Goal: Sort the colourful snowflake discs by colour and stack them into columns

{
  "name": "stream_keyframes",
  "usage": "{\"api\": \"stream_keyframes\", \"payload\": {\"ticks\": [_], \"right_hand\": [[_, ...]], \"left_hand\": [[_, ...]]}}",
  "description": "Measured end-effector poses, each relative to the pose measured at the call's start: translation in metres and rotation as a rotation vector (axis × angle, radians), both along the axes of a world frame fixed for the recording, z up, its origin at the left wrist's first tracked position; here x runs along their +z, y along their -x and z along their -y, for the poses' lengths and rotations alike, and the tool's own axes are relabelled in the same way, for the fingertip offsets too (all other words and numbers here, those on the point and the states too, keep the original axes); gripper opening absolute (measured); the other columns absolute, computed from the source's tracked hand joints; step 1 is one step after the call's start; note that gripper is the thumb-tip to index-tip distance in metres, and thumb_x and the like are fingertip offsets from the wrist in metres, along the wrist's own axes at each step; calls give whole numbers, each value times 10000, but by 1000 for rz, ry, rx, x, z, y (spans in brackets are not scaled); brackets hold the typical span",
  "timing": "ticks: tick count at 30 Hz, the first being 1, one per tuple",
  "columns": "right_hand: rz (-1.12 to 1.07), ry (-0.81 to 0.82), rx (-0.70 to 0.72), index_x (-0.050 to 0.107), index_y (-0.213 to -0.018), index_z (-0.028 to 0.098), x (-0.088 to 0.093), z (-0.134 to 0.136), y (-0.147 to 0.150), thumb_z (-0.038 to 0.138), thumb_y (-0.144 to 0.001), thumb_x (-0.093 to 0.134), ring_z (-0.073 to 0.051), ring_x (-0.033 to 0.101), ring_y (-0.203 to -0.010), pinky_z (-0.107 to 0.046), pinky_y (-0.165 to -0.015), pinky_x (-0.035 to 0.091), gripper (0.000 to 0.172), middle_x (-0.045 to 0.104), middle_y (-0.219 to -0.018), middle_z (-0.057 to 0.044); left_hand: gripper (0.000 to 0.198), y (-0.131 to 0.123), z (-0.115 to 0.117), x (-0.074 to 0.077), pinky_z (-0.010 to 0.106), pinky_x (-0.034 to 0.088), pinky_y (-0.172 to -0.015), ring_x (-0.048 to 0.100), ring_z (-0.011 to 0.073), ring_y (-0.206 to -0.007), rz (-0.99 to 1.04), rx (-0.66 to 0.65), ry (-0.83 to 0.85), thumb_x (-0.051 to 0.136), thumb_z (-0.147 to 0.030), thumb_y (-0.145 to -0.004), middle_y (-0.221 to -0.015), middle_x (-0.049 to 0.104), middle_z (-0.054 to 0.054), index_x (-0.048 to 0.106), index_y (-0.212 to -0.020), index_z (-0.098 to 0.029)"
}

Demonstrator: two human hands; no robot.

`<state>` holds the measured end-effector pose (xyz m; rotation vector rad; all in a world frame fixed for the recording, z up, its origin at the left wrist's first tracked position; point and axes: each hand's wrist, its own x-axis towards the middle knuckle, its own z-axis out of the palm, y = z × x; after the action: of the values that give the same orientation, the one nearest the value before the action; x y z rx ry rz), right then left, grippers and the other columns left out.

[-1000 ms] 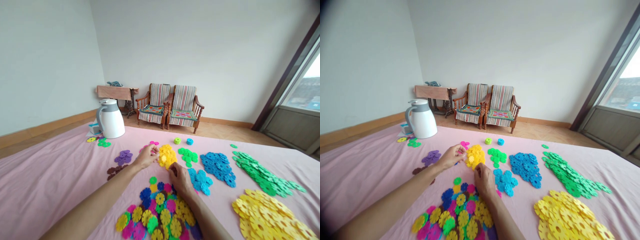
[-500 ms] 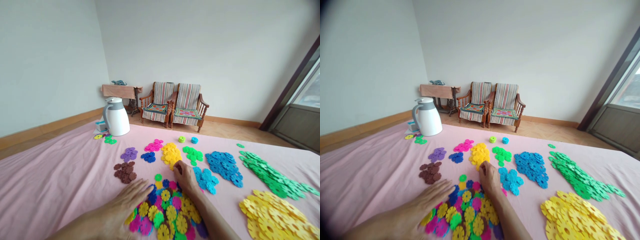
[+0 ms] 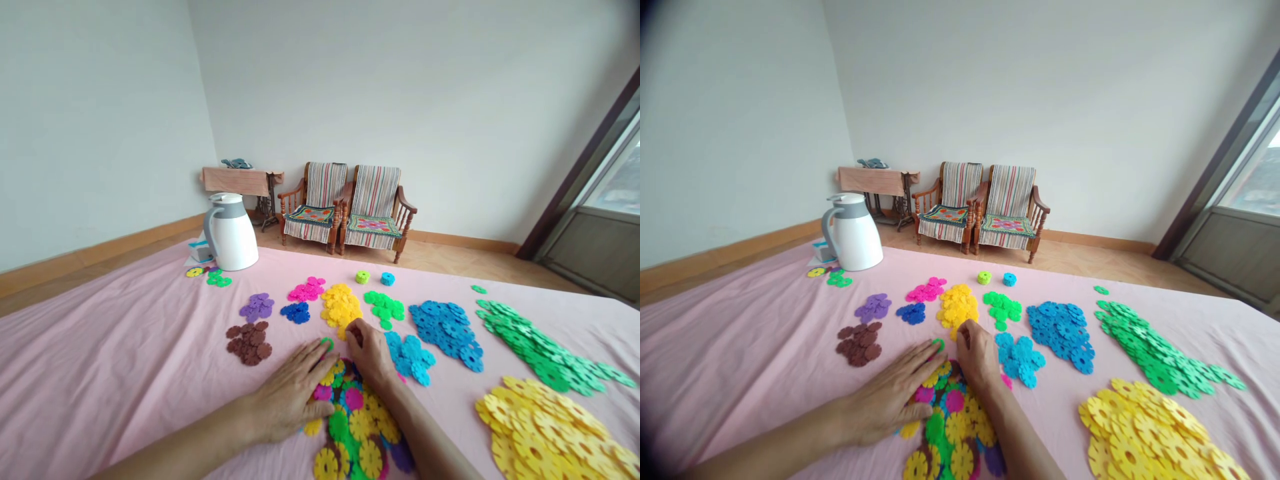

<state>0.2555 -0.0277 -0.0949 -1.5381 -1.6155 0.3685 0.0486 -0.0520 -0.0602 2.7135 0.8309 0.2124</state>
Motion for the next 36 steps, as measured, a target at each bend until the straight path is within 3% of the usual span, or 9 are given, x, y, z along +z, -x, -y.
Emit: {"api": "stream_keyframes", "payload": {"ticks": [4,7,12,14,19,24,28,31,36], "right_hand": [[-52,-10,-5,579,-716,190,0,0,1,288,-778,452,-123,514,-517,-216,-504,351,173,592,-590,6],[-127,0,-7,573,-738,188,1,1,7,360,-835,400,-126,530,-508,-218,-490,371,263,604,-594,2],[-521,89,232,575,-822,176,12,4,19,509,-851,374,-132,560,-524,-223,-473,423,390,627,-658,-21],[-573,80,257,573,-807,168,18,5,18,529,-839,400,-127,561,-529,-222,-484,429,402,630,-673,-27],[-515,10,66,564,-747,159,21,3,6,516,-827,456,-107,522,-473,-211,-457,391,382,590,-594,-4],[-579,-89,-45,574,-749,153,20,-1,-10,548,-834,428,-103,519,-454,-211,-448,389,430,581,-561,0],[-598,-151,-167,585,-743,147,20,-3,-25,560,-813,457,-99,507,-434,-210,-428,381,437,584,-557,-4],[-595,-172,-247,587,-728,147,19,-5,-36,556,-810,458,-101,509,-421,-209,-413,379,437,580,-549,-3],[-559,-217,-385,588,-709,148,15,-5,-48,564,-801,454,-103,505,-408,-208,-407,390,446,563,-519,5]], "left_hand": [[592,-11,-10,3,428,288,-1065,373,264,-1254,161,87,-47,417,-565,-856,-1343,447,123,438,-1299,-172],[471,-19,-13,6,385,348,-1019,442,230,-1180,294,153,-27,431,-496,-881,-1249,522,99,493,-1226,-182],[350,-24,-17,6,366,389,-954,502,224,-1074,380,139,31,495,-426,-868,-1103,590,77,548,-1122,-190],[323,-23,-18,4,357,398,-934,517,221,-1038,377,150,40,507,-414,-863,-1065,599,71,567,-1085,-188],[407,-20,-15,9,381,381,-950,493,245,-1074,390,149,-20,532,-472,-832,-1115,581,104,574,-1099,-168],[587,-27,6,25,428,282,-1032,443,278,-1149,274,-262,-23,602,-547,-743,-1230,540,96,519,-1214,-207],[672,-33,21,22,517,190,-1055,388,318,-1213,154,-457,-36,591,-519,-748,-1355,441,74,379,-1338,-278],[594,-37,22,12,524,201,-1049,376,309,-1226,128,-418,-91,561,-473,-788,-1345,449,77,389,-1323,-282],[381,-33,10,4,494,236,-1046,404,283,-1204,155,-160,-183,514,-374,-851,-1311,471,103,501,-1202,-227]]}}
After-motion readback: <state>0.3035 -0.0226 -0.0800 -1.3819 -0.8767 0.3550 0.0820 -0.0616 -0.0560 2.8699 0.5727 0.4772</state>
